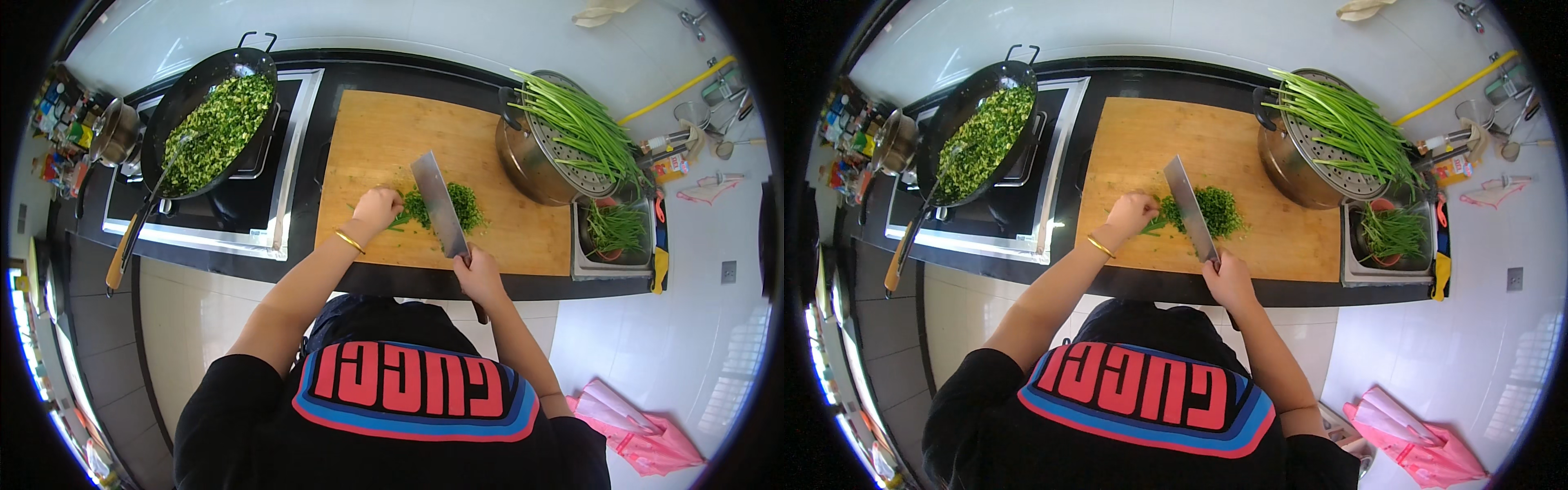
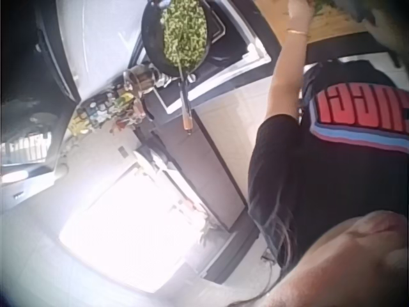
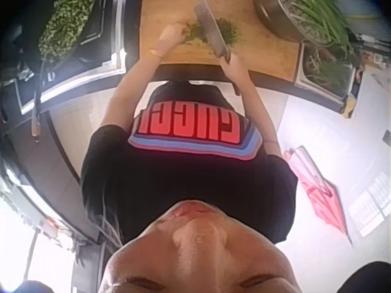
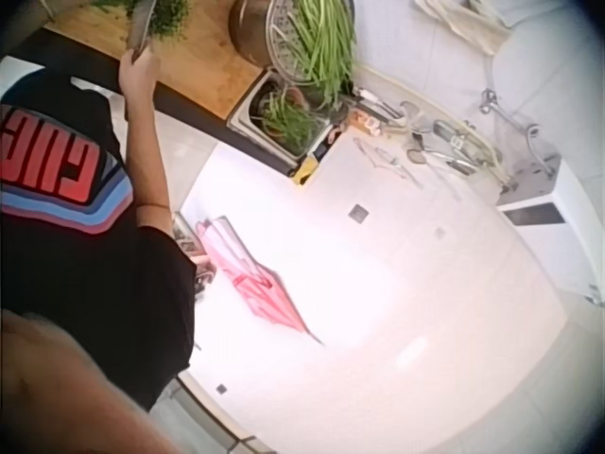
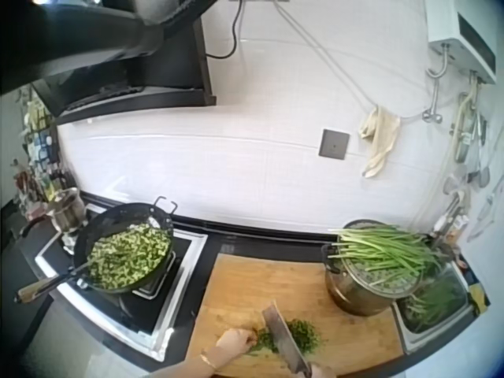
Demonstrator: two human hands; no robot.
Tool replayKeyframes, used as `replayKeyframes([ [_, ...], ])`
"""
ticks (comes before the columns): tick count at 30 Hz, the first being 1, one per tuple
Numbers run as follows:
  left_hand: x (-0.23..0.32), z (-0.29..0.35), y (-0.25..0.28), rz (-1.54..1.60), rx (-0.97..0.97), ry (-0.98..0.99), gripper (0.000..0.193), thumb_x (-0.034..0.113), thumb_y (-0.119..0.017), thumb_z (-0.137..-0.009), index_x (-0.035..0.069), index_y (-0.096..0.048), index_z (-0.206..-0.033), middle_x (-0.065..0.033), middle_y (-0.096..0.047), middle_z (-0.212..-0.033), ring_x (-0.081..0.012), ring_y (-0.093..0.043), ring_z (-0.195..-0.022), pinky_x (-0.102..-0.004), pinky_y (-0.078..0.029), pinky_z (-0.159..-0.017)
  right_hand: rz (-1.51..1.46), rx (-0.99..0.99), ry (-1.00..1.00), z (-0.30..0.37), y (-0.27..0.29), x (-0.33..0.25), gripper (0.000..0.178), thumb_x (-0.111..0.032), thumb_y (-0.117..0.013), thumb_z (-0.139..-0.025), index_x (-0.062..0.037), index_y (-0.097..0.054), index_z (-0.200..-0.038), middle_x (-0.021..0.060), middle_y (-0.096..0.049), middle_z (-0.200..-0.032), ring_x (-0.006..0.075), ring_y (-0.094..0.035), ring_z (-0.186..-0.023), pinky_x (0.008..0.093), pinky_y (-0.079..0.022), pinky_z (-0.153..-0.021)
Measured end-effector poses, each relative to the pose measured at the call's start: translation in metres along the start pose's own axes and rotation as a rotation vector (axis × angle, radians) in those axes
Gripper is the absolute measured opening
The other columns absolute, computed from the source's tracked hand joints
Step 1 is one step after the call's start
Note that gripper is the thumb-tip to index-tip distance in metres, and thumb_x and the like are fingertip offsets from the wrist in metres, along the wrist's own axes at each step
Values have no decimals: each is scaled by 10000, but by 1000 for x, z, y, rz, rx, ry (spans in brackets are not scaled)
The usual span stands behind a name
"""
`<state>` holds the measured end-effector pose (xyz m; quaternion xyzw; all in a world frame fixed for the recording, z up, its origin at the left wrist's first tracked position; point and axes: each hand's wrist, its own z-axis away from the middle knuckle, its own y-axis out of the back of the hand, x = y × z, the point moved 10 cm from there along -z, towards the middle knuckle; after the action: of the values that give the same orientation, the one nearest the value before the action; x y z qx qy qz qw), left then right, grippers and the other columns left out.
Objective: The person chops a bundle of green onions into small pieces on a wooden cutting board using a large cleaver. The chopped pieces accumulate on the board as the person works through the bundle.
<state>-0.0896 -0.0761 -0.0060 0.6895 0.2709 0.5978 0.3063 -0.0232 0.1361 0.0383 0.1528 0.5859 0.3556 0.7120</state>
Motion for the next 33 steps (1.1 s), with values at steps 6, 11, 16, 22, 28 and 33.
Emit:
replayKeyframes([
  [6, 6, -13, 27, -70, 159, -104, 89, 113, -610, -739, 75, -620, -819, -111, -585, -847, -312, -586, -766, -397, -485, -659, -3, -11, -36, 4, 2, 4, 211, -166, -536, -774, 43, -514, -757, 206, -561, -646, 344, -575, -612, 381, -444, -581],
  [11, 6, -23, -9, -234, -82, -229, 82, 136, -596, -747, 76, -610, -802, -114, -576, -836, -322, -578, -770, -413, -477, -674, -15, 4, -20, 5, 3, -5, 212, -167, -536, -773, 43, -513, -752, 204, -556, -636, 343, -572, -606, 381, -442, -576],
  [16, -8, -4, -10, -233, -170, -107, 139, 184, -612, -733, 65, -621, -804, -115, -580, -847, -322, -575, -783, -416, -475, -679, 17, -10, -26, 5, 1, -5, 210, -165, -539, -769, 44, -519, -754, 206, -562, -640, 348, -578, -618, 385, -446, -583],
  [22, 25, 32, 17, -62, 31, -141, 143, 152, -625, -707, 52, -632, -809, -101, -587, -845, -304, -574, -784, -398, -479, -668, 25, -18, -5, 5, -6, -11, 209, -159, -539, -768, 49, -523, -749, 217, -568, -645, 355, -584, -620, 398, -448, -578],
  [28, 38, 53, 13, -150, 236, -329, 85, 74, -608, -701, 57, -627, -782, -61, -584, -815, -259, -571, -765, -343, -485, -635, 188, -66, 67, 0, -15, -24, 193, -143, -526, -778, 49, -528, -755, 240, -573, -667, 382, -579, -640, 426, -453, -597],
  [33, 41, 57, 12, -170, 312, -307, 72, 67, -605, -703, 37, -618, -767, -68, -571, -795, -262, -564, -758, -338, -479, -632, 288, -123, 72, -3, -22, -25, 183, -133, -510, -787, 48, -525, -763, 254, -570, -674, 399, -575, -659, 445, -448, -609],
])
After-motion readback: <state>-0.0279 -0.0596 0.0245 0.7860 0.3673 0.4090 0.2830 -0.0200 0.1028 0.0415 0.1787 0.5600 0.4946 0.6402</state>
